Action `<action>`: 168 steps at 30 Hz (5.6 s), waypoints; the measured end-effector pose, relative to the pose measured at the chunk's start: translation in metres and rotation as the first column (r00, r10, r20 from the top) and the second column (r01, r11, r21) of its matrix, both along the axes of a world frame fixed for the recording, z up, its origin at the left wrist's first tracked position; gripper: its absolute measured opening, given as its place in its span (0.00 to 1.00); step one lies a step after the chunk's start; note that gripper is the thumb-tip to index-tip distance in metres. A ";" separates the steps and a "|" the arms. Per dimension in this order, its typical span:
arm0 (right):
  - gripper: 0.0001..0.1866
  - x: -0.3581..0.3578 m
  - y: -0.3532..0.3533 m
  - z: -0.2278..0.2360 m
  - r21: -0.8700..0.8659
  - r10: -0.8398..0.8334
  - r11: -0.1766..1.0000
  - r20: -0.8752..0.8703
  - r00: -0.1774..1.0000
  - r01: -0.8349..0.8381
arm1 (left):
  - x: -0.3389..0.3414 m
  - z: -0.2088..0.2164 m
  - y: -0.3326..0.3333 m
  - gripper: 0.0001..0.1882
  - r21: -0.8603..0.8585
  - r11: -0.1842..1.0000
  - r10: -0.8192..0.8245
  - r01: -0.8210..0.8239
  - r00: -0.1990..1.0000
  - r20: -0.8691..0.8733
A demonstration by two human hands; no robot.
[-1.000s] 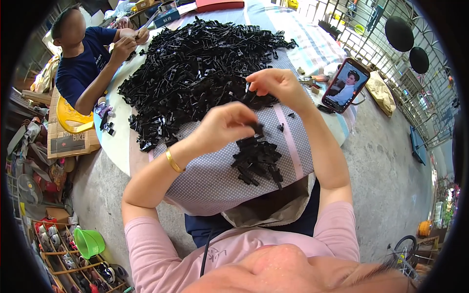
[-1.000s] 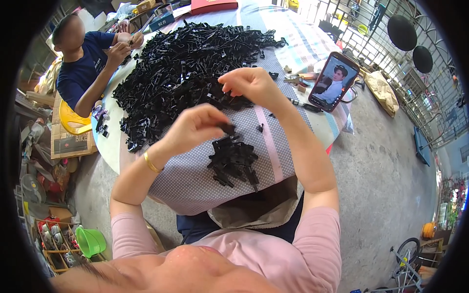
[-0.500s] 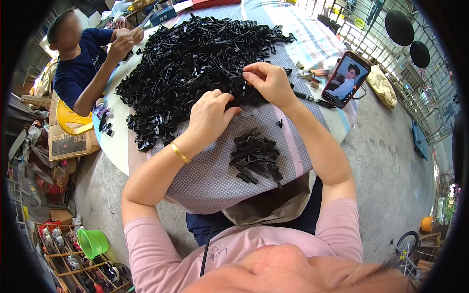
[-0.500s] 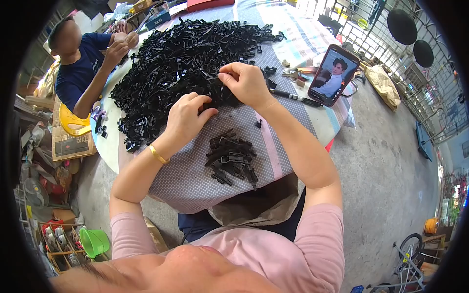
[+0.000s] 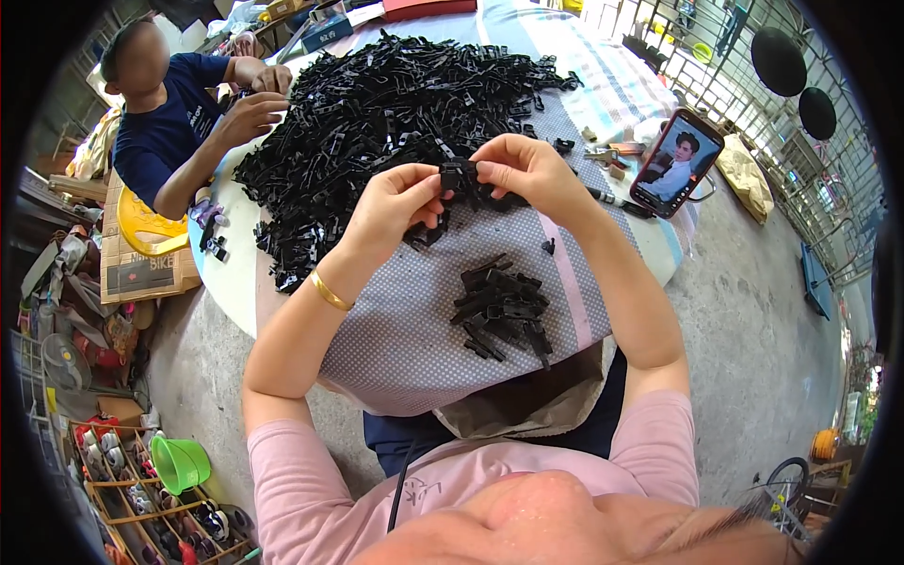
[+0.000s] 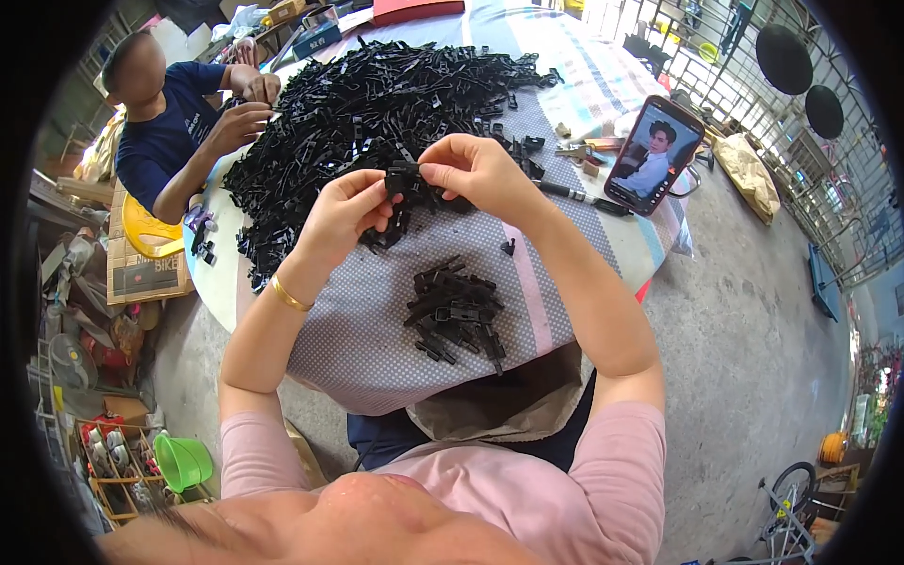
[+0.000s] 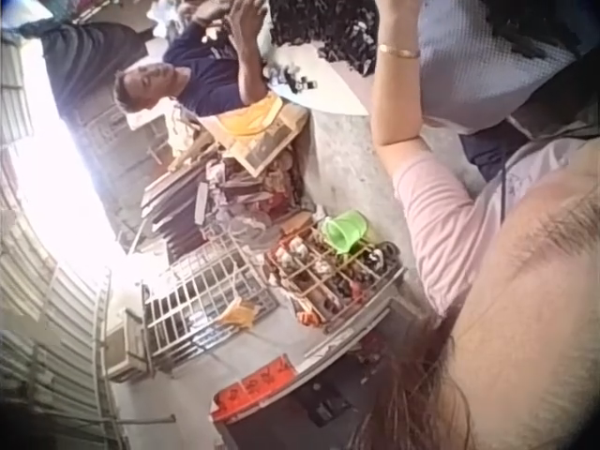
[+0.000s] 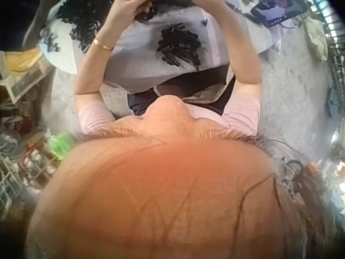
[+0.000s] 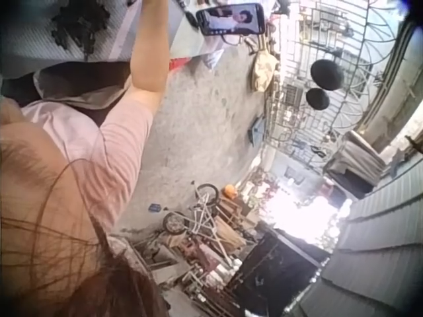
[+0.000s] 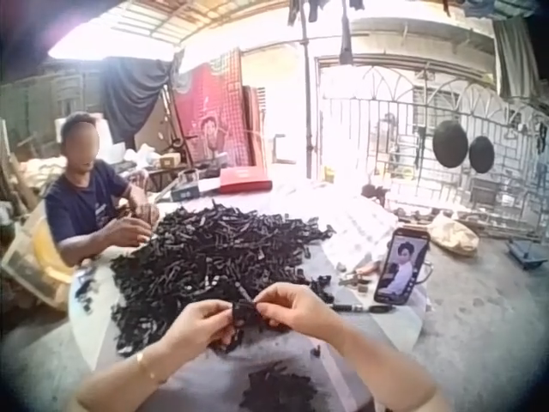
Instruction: Manually assembling small black plastic hardware components at a table.
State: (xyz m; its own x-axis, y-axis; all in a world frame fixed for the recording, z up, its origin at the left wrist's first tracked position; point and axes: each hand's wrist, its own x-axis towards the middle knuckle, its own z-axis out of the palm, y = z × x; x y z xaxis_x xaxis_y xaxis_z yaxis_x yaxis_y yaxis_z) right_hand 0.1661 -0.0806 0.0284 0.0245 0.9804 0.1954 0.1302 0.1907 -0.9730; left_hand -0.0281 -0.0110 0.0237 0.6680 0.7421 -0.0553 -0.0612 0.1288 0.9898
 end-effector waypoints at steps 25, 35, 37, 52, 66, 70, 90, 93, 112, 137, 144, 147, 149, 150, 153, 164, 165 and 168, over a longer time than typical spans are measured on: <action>0.11 -0.015 -0.001 -0.006 0.249 0.033 0.969 -0.117 0.993 -0.003 | 0.002 -0.011 -0.002 0.07 -0.151 0.977 -0.115 0.153 0.966 0.230; 0.08 -0.007 -0.009 0.008 0.117 -0.024 0.993 -0.075 0.997 0.033 | 0.001 -0.011 0.003 0.08 -0.197 0.960 -0.134 0.201 0.942 0.308; 0.08 -0.009 -0.010 0.007 0.110 -0.039 0.993 -0.071 0.997 0.047 | 0.002 -0.010 0.000 0.08 -0.173 0.970 -0.118 0.170 0.953 0.278; 0.07 -0.020 -0.012 0.001 0.222 -0.099 0.972 0.085 0.991 0.078 | 0.004 0.001 -0.013 0.14 0.158 0.986 -0.068 0.044 0.986 0.149; 0.12 0.000 -0.009 0.007 0.198 0.060 0.979 -0.084 0.995 -0.042 | -0.001 0.007 -0.013 0.13 0.216 0.966 -0.171 0.143 0.978 0.119; 0.16 0.020 -0.006 0.017 0.153 0.025 0.988 -0.137 0.990 -0.004 | 0.001 0.008 -0.024 0.10 0.516 0.812 -0.235 0.273 0.962 -0.139; 0.09 -0.010 0.000 -0.018 0.486 -0.443 0.868 0.660 0.607 0.104 | 0.001 -0.008 -0.021 0.10 0.887 0.198 0.561 0.418 0.694 -0.452; 0.10 -0.003 0.000 -0.015 0.500 -0.395 0.865 0.613 0.684 0.051 | -0.001 -0.013 -0.015 0.07 0.941 0.194 0.522 0.278 0.783 -0.339; 0.19 -0.005 -0.014 0.005 0.352 0.097 0.896 0.437 0.894 -0.270 | -0.007 0.009 0.000 0.07 -0.322 0.932 -0.171 0.164 0.985 0.009; 0.17 -0.014 -0.012 0.004 0.511 -0.271 0.858 0.535 0.800 -0.051 | -0.003 0.003 -0.001 0.11 0.088 0.993 -0.084 0.075 0.991 0.101; 0.20 -0.012 -0.009 0.004 0.431 -0.098 0.896 0.432 0.896 -0.110 | -0.003 0.004 -0.009 0.14 0.336 0.942 0.000 0.003 1.000 -0.009; 0.21 -0.009 -0.011 0.002 0.440 -0.079 0.891 0.393 0.916 -0.112 | 0.000 0.006 -0.012 0.14 0.307 0.952 -0.008 -0.003 0.999 0.034; 0.21 -0.012 -0.012 0.004 0.401 -0.081 0.911 0.408 0.909 -0.099 | -0.001 0.006 -0.012 0.13 0.269 0.963 -0.015 0.001 0.999 0.049; 0.21 -0.014 -0.013 0.005 0.365 -0.082 0.927 0.425 0.902 -0.087 | -0.001 0.007 -0.012 0.13 0.210 0.978 -0.021 0.009 0.998 0.052; 0.21 -0.019 -0.017 0.009 0.334 -0.075 0.939 0.439 0.895 -0.085 | -0.004 0.009 -0.011 0.14 0.169 0.985 -0.029 0.022 0.999 0.041; 0.19 -0.017 -0.017 0.005 0.492 -0.182 0.870 0.353 0.918 -0.017 | -0.006 0.012 -0.015 0.17 0.482 0.875 -0.068 0.051 0.998 0.017; 0.19 -0.018 -0.018 0.006 0.489 -0.187 0.872 0.359 0.914 -0.013 | -0.006 0.012 -0.015 0.16 0.500 0.866 -0.021 0.025 1.000 -0.013; 0.18 -0.021 -0.020 0.008 0.485 -0.206 0.874 0.379 0.902 -0.005 | -0.005 0.010 -0.014 0.13 0.512 0.859 0.032 -0.009 0.999 -0.036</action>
State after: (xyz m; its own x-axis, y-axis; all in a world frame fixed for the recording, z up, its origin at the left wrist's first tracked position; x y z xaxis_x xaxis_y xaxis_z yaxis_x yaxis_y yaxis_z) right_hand 0.1453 -0.1006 0.0364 -0.0668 0.7663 0.6390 0.5364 0.5676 -0.6246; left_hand -0.0334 -0.0245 0.0338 0.6576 0.6874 0.3083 -0.0151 -0.3972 0.9176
